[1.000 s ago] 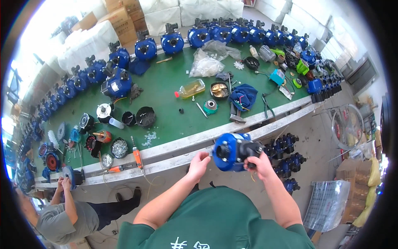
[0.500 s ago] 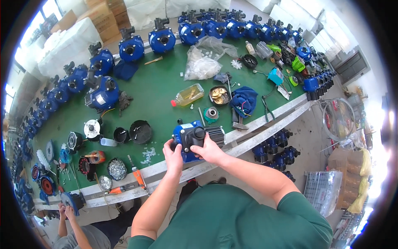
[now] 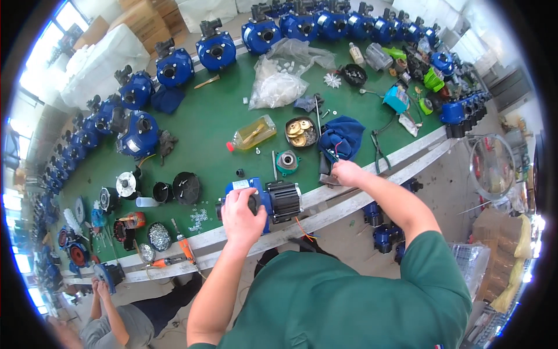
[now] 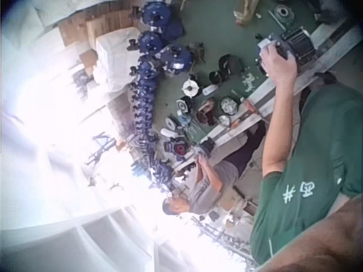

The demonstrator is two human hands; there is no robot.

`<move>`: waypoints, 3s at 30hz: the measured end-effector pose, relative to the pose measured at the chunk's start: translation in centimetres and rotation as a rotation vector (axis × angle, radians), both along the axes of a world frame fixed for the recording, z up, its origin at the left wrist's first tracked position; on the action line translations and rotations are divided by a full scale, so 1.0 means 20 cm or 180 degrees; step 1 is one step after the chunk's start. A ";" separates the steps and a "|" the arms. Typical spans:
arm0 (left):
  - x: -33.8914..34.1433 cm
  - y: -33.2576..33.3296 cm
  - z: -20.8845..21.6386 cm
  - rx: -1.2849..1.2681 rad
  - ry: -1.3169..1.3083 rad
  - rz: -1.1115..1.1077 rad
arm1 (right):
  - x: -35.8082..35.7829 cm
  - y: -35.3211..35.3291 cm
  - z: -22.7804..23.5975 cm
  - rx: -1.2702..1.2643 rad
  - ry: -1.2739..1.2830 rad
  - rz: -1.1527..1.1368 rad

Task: Assembling and wiring blue electric pump motors on a workshop workbench.

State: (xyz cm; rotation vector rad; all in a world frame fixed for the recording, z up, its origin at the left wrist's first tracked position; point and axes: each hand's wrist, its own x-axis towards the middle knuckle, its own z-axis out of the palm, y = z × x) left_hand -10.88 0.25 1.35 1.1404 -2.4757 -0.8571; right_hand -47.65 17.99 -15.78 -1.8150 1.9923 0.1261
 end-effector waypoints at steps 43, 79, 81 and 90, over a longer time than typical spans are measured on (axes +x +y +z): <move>0.40 -0.32 -0.09 -0.0103 -0.0312 0.1478 | 0.86 0.13 0.01 -0.0478 -0.4906 -0.4340; 0.51 -0.43 -0.17 -0.0131 -0.0081 0.1307 | 1.20 -0.12 0.01 -0.1647 -0.4861 -0.4144; 0.51 -0.41 -0.17 -0.0117 -0.0083 0.1281 | 1.29 -0.11 0.07 -0.2203 -0.4904 -0.4425; 0.51 -0.42 -0.16 -0.0215 -0.0124 0.1379 | 1.30 0.03 0.11 -0.1885 -0.4829 -0.4075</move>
